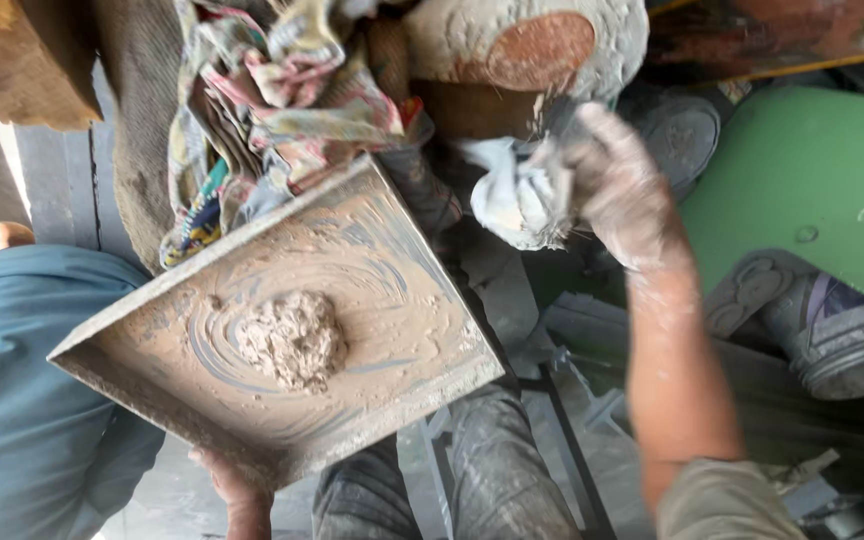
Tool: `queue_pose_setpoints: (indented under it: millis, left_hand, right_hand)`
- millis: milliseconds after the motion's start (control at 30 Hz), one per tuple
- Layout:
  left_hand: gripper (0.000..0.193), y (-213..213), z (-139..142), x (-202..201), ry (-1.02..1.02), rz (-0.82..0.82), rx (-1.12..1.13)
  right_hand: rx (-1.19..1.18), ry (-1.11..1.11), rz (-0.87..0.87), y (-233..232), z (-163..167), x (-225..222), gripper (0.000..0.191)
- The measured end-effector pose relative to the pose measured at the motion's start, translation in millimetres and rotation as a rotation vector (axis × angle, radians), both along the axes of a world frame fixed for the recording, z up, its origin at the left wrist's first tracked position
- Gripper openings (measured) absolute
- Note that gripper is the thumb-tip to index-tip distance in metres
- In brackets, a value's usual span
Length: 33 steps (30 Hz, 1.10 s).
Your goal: The person sits on the floor with a wooden tray holding wet clay slurry, places a gray clay lump onto the tray, and repeatedly kneads, folds, and mixes the clay by hand, working the material into a uniform mass.
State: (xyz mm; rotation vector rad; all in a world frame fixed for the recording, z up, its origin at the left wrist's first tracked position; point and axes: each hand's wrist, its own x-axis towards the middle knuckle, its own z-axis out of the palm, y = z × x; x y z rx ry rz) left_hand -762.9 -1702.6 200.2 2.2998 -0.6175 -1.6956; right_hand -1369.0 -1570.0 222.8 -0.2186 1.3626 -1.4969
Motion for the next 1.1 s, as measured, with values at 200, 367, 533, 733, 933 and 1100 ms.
queue_pose_setpoints:
  millis: [200,367,533,733,933,1100]
  left_hand:
    - [0.097,-14.5,-8.0,-23.5,-0.046,-0.032,-0.077]
    - [0.096,-2.8,-0.2,-9.8,0.107,-0.038,-0.064]
    - [0.094,-1.4,1.1,-9.2,-0.057,-0.012,-0.028]
    - [0.098,-1.4,0.1,-16.6,0.029,-0.048,-0.075]
    - [0.099,1.6,2.4,-14.4,0.019,-0.026,-0.049]
    - [0.097,0.3,1.6,-17.7,0.065,-0.139,-0.106]
  right_hand:
    - [-0.149,-0.571,-0.802,-21.7,-101.0,33.9,0.054]
    - [-0.246,-0.249,-0.685,-7.7,-90.2,52.3,0.041]
    - [-0.664,-0.583,-0.535,-28.4,-56.0,47.0,0.055]
    - [-0.303,-0.497,-0.697,-40.8,-65.9,45.1,0.065]
    - [-0.517,-0.435,-0.544,-20.1,-67.0,41.5,0.072]
    - [-0.323,-0.468,-0.821,-17.0,-89.8,45.3,0.051]
